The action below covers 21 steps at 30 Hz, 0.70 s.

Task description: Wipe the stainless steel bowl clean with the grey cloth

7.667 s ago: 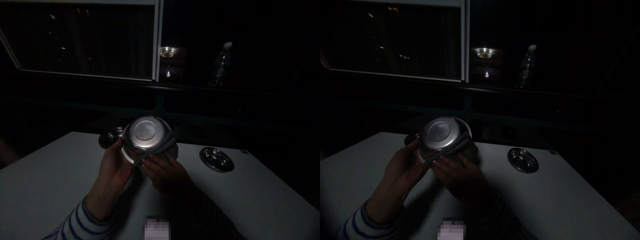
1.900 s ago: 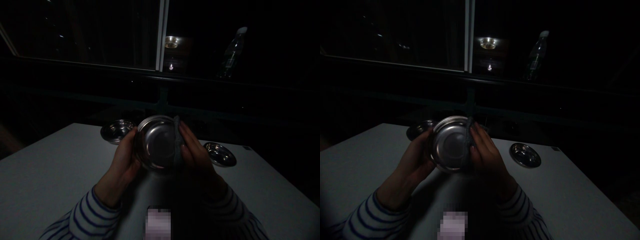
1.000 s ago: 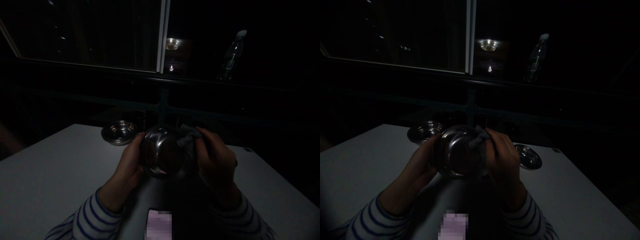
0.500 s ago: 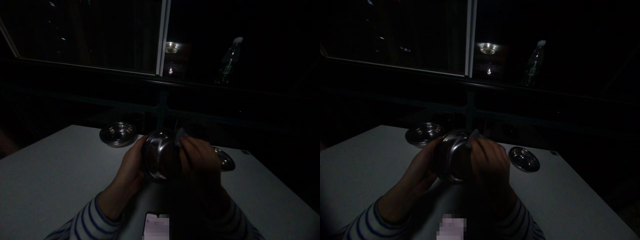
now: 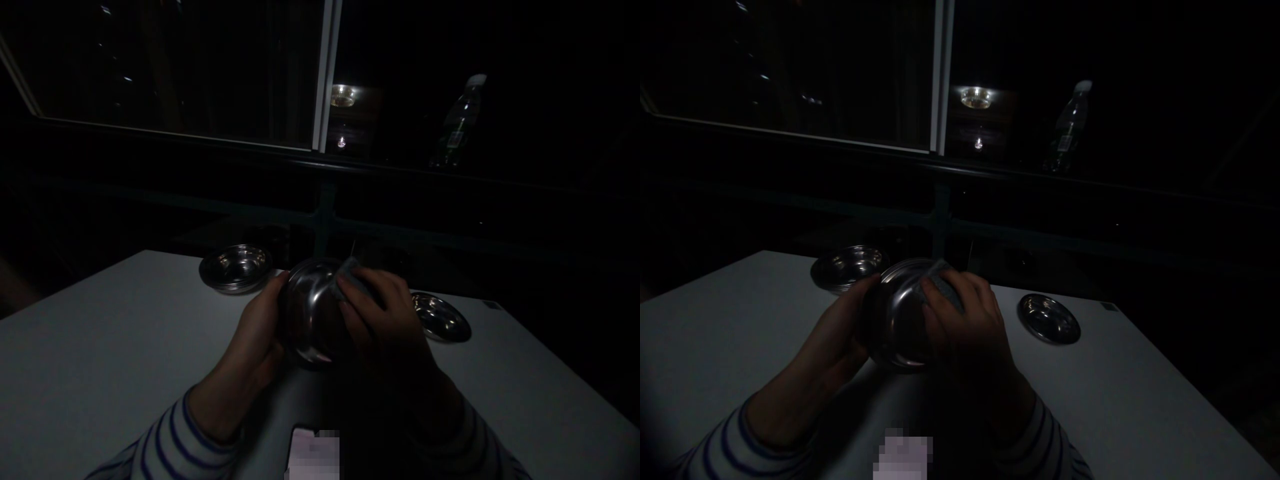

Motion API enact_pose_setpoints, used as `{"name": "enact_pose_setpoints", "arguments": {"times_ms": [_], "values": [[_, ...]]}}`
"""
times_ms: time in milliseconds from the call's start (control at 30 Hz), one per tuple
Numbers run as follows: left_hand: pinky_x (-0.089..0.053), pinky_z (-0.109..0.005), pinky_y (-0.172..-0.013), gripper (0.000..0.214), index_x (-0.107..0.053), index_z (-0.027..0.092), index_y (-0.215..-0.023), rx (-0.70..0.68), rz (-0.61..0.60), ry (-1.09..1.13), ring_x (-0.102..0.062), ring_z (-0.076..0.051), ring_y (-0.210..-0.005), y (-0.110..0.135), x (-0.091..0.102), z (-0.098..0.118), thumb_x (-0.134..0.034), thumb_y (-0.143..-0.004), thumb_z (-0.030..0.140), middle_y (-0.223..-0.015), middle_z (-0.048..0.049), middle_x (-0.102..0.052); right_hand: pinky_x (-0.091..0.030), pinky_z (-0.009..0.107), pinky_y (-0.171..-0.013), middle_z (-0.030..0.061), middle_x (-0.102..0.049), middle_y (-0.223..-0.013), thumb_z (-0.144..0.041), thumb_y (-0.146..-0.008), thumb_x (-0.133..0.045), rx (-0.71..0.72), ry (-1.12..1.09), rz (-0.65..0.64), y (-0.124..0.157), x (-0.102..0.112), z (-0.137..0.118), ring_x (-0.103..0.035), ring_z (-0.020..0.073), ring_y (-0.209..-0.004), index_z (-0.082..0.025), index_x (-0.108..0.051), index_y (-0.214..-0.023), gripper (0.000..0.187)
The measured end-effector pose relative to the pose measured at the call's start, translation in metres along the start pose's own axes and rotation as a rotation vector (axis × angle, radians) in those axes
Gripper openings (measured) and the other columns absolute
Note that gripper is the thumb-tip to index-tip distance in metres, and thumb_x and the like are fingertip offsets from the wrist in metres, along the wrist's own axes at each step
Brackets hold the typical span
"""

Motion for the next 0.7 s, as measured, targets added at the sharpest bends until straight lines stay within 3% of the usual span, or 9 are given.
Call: {"name": "enact_pose_setpoints", "arguments": {"times_ms": [267, 500, 700], "values": [[-0.048, -0.021, -0.05, 0.012, -0.063, 0.016, -0.072, -0.028, 0.071, 0.029, -0.061, -0.012, -0.052, -0.004, 0.009, 0.004, -0.054, -0.077, 0.021, -0.061, 0.0005, -0.067, -0.048, 0.039, -0.078, 0.0095, -0.059, -0.11, -0.025, -0.084, -0.049, 0.062, -0.012, -0.059, 0.002, -0.011, -0.016, -0.049, 0.023, -0.097, -0.02, -0.062, -0.109, 0.029], [-0.049, -0.022, -0.051, 0.016, -0.067, 0.015, -0.076, -0.043, 0.121, -0.04, -0.064, -0.014, -0.057, 0.001, 0.009, 0.001, -0.055, -0.077, 0.026, -0.068, -0.0027, -0.069, -0.049, 0.036, -0.074, 0.0131, -0.061, -0.1, -0.019, -0.085, -0.047, -0.044, 0.031, 0.078, 0.0, -0.001, -0.007, -0.052, 0.022, -0.091, -0.013, -0.066, -0.101, 0.026], [-0.046, -0.02, -0.049, 0.015, -0.066, 0.016, -0.07, -0.092, 0.146, -0.033, -0.061, -0.012, -0.052, -0.003, 0.015, 0.008, -0.056, -0.076, 0.026, -0.059, 0.0, -0.067, -0.046, 0.031, -0.066, 0.0069, -0.063, -0.1, -0.023, -0.085, -0.049, 0.066, 0.008, -0.038, 0.003, -0.009, -0.025, -0.053, 0.0196, -0.085, -0.021, -0.064, -0.103, 0.023]]}}
Point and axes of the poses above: each hand's wrist, its own y-axis away from the middle knuckle, its own x-axis out of the back of the hand, z = x × y, the point moved 9 cm from there along -y, towards the middle knuckle
